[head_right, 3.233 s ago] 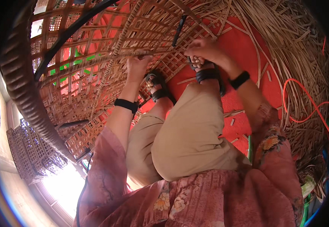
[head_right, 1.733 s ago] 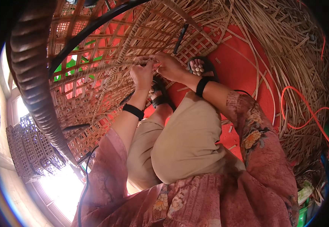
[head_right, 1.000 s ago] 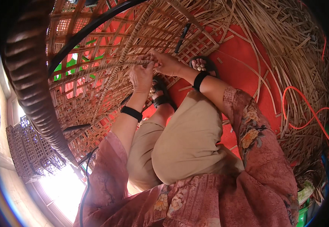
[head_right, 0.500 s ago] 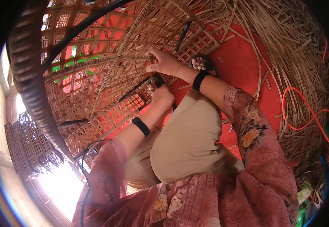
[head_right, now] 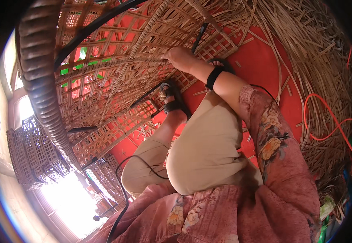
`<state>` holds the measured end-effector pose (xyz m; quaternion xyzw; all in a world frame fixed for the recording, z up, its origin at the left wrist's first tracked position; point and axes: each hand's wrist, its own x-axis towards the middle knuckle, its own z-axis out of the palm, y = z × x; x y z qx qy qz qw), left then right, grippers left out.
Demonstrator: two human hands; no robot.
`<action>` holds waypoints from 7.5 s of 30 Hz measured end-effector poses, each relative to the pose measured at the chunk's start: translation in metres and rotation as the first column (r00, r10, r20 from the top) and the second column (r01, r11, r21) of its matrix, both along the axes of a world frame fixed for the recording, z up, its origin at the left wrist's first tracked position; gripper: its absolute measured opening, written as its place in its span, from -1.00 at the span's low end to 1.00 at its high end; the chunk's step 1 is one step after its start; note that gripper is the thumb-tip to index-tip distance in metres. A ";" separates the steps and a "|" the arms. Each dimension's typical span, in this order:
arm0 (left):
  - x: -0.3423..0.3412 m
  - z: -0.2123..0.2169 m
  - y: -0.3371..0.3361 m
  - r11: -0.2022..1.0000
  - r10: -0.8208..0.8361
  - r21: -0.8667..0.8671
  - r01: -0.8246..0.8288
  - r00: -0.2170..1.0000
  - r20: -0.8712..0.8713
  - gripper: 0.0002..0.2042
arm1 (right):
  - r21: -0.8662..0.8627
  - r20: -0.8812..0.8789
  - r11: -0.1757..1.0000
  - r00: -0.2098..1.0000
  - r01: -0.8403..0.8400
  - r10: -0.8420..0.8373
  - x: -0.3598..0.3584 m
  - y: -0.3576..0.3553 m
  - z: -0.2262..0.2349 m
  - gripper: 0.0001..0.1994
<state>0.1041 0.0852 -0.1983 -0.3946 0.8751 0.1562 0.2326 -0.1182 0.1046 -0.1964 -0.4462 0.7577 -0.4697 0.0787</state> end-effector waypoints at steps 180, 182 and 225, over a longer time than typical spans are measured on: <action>0.012 -0.006 -0.016 0.994 -0.024 -0.103 0.041 0.987 0.158 -0.76 | -0.060 -0.027 0.956 0.957 0.287 -0.289 0.038 -0.005 -0.003 -0.74; 0.003 0.004 -0.017 0.993 -0.049 -0.102 0.057 0.995 0.082 -0.78 | -0.170 -0.091 0.942 0.947 0.290 -0.308 0.032 -0.008 -0.009 -0.72; -0.138 0.083 -0.084 0.691 -0.695 -0.392 0.608 0.707 -0.129 -0.83 | 0.071 -0.408 0.923 0.855 0.378 -0.319 0.003 0.024 0.035 -0.96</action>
